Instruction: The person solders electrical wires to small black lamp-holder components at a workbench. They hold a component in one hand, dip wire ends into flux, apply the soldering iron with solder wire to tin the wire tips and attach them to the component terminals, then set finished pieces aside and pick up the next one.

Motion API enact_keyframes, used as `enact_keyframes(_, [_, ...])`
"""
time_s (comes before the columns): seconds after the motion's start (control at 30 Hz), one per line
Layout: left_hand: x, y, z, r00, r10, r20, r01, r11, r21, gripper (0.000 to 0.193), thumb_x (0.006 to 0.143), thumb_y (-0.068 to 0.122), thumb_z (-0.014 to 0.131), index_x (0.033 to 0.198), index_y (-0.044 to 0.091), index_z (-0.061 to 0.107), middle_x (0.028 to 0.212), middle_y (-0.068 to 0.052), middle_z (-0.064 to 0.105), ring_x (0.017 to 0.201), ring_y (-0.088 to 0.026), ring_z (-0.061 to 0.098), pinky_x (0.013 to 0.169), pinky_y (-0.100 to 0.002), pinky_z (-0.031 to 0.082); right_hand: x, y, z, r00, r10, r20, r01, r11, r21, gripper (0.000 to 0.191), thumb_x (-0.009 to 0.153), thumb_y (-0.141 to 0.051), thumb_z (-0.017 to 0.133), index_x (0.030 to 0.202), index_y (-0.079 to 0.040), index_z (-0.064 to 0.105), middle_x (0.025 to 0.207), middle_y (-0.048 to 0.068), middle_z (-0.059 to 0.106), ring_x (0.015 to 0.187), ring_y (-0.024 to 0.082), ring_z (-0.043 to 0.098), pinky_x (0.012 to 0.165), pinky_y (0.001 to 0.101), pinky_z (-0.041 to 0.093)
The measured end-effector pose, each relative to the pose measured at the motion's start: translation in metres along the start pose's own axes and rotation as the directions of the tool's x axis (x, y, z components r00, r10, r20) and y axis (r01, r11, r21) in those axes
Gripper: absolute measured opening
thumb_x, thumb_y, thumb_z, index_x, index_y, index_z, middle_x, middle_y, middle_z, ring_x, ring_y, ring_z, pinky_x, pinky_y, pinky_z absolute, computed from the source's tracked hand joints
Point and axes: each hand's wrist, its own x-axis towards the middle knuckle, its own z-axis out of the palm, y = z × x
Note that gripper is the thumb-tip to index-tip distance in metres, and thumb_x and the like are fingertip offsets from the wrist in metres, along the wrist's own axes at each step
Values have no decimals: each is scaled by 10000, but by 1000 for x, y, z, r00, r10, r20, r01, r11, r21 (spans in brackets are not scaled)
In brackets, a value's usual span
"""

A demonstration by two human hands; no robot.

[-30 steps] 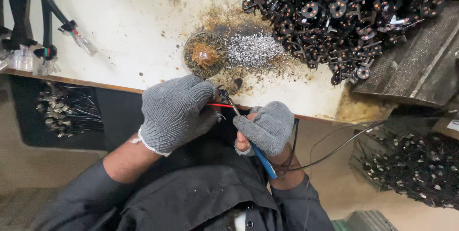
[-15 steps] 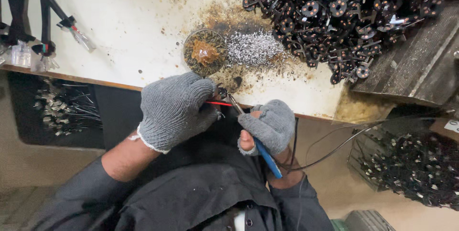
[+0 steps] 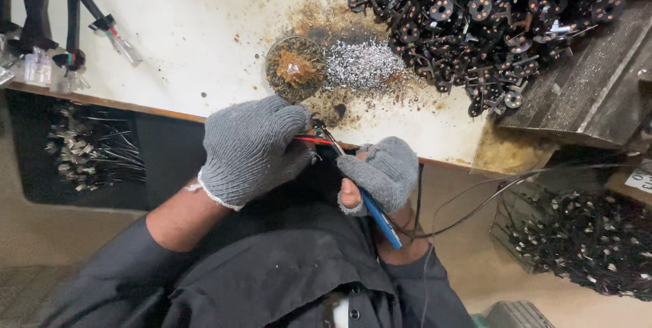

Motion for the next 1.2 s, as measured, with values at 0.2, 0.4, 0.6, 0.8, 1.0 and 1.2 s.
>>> enact_keyframes(0.2, [0, 1, -1, 1000, -9, 13, 9, 1000, 1, 272, 689, 301, 822, 806, 161, 621, 743, -87, 591, 691, -325, 647, 569, -476, 468, 5, -3, 4, 994, 26, -105, -21, 998, 51, 183, 897, -204, 664, 931, -37, 730, 707, 61, 606, 627, 262, 593, 611, 406, 479])
enact_keyframes(0.4, [0, 0, -1, 1000, -17, 23, 17, 1000, 6, 256, 699, 299, 811, 805, 163, 622, 742, -88, 595, 691, -326, 649, 568, -478, 469, 6, -5, 3, 994, 77, -79, -80, 997, -25, 192, 822, -222, 655, 884, -54, 724, 698, 78, 597, 623, 278, 575, 621, 421, 472])
enact_keyframes(0.6, [-1, -1, 1, 1000, -13, 21, 13, 1000, -1, 244, 708, 295, 801, 813, 165, 624, 754, -85, 600, 697, -327, 649, 573, -474, 472, 6, -7, 3, 993, 101, -54, -102, 994, -35, 180, 839, -222, 641, 877, -65, 721, 702, 74, 599, 620, 280, 572, 624, 426, 470])
enact_keyframes(0.8, [-1, -2, 1, 1000, -8, 27, 8, 1000, 2, 269, 687, 302, 808, 818, 160, 621, 757, -84, 601, 701, -327, 650, 575, -475, 474, 8, -9, -1, 990, 138, 7, -137, 988, -68, 206, 855, -244, 652, 903, -63, 739, 714, 78, 602, 643, 295, 588, 646, 438, 469])
enact_keyframes(1.0, [-1, -1, 1, 1000, -6, 24, 6, 1000, 13, 278, 689, 306, 815, 831, 160, 625, 763, -83, 606, 705, -329, 652, 580, -474, 477, 9, -16, -2, 980, 183, -72, -182, 983, 17, 210, 883, -241, 672, 913, -43, 734, 729, 76, 617, 671, 289, 612, 659, 426, 489])
enact_keyframes(1.2, [-1, -1, 2, 1000, -18, 21, 17, 1000, 11, 265, 696, 301, 810, 838, 165, 633, 765, -79, 611, 703, -324, 655, 580, -471, 479, 10, -10, 3, 988, 112, -107, -109, 994, 31, 218, 869, -239, 657, 872, -32, 727, 699, 77, 600, 634, 274, 594, 623, 412, 480])
